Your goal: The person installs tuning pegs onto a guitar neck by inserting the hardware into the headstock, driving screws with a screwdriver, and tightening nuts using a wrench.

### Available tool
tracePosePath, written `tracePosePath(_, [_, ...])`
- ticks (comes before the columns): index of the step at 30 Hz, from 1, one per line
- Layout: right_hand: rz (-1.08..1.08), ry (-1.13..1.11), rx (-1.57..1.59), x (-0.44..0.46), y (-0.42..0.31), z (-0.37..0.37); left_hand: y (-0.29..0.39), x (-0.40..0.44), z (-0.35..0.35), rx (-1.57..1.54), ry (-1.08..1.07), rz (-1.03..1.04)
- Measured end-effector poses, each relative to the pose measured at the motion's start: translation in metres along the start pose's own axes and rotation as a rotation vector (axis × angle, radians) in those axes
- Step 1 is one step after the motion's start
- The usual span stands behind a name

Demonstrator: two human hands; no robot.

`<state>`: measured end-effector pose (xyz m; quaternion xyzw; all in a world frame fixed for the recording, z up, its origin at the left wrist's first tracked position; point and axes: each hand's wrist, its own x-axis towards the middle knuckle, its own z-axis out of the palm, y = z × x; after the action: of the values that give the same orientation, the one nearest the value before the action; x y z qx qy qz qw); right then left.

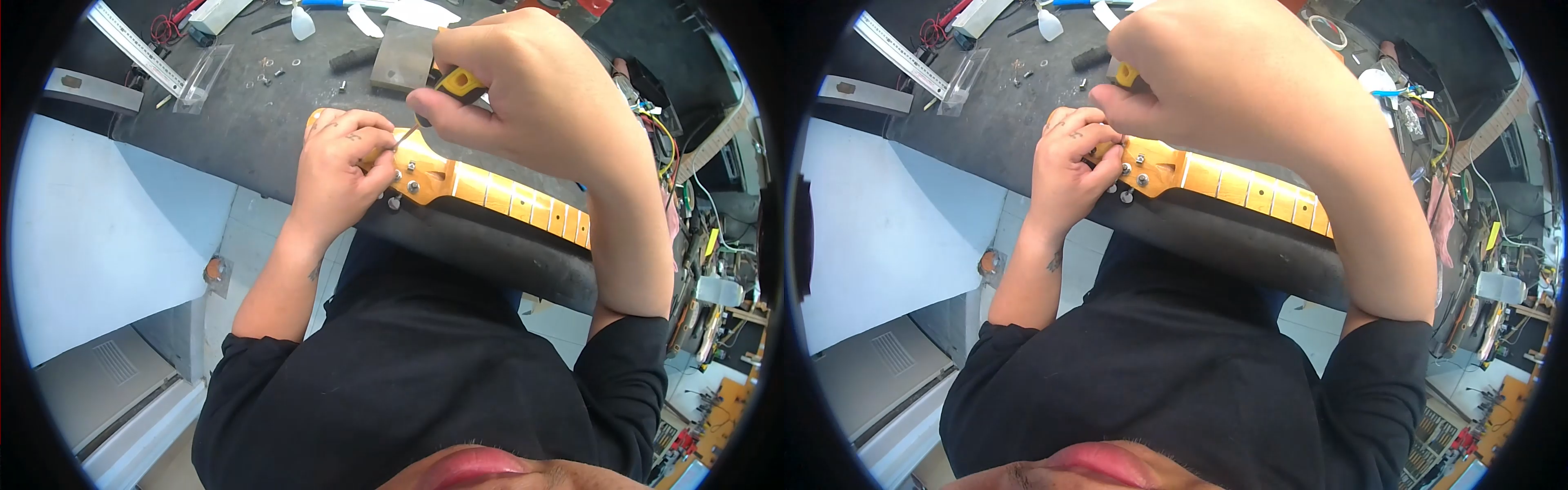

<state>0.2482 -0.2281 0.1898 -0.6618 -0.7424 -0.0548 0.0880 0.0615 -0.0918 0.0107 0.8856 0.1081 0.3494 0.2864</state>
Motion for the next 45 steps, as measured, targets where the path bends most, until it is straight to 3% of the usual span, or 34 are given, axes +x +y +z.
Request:
tracePosePath(6, [-0.146, -0.111, 0.167, 0.011, -0.001, -0.007, -0.003, 0.000, 0.001, -0.001, -0.018, -0.003])
tracePosePath(9, [0.082, -0.410, 0.234, 0.044, -0.025, -0.050, 0.000, -0.001, 0.002, 0.004, -0.010, -0.026])
tracePosePath(11, [0.022, -0.414, 0.195, 0.045, -0.024, -0.056, 0.000, -0.002, 0.002, 0.008, -0.011, -0.044])
tracePosePath(14, [-0.341, -0.088, 0.021, 0.024, 0.008, -0.024, 0.000, 0.000, 0.002, 0.005, -0.022, -0.054])
tracePosePath(16, [-0.379, -0.039, -0.011, 0.025, 0.014, -0.012, -0.001, 0.001, 0.002, 0.001, -0.028, -0.052])
tracePosePath(25, [-0.300, -0.108, 0.035, 0.035, 0.009, -0.004, 0.001, 0.007, -0.003, -0.023, -0.103, -0.067])
tracePosePath(35, [-0.251, -0.062, 0.034, 0.027, 0.004, 0.004, 0.001, 0.000, 0.002, -0.122, -0.096, -0.232])
tracePosePath(42, [-0.173, 0.031, 0.000, 0.029, -0.001, 0.012, -0.003, 0.004, -0.001, -0.112, -0.132, -0.244])
tracePosePath(45, [-0.112, 0.079, -0.011, 0.027, 0.000, 0.014, -0.002, 0.007, 0.001, -0.086, -0.106, -0.140])
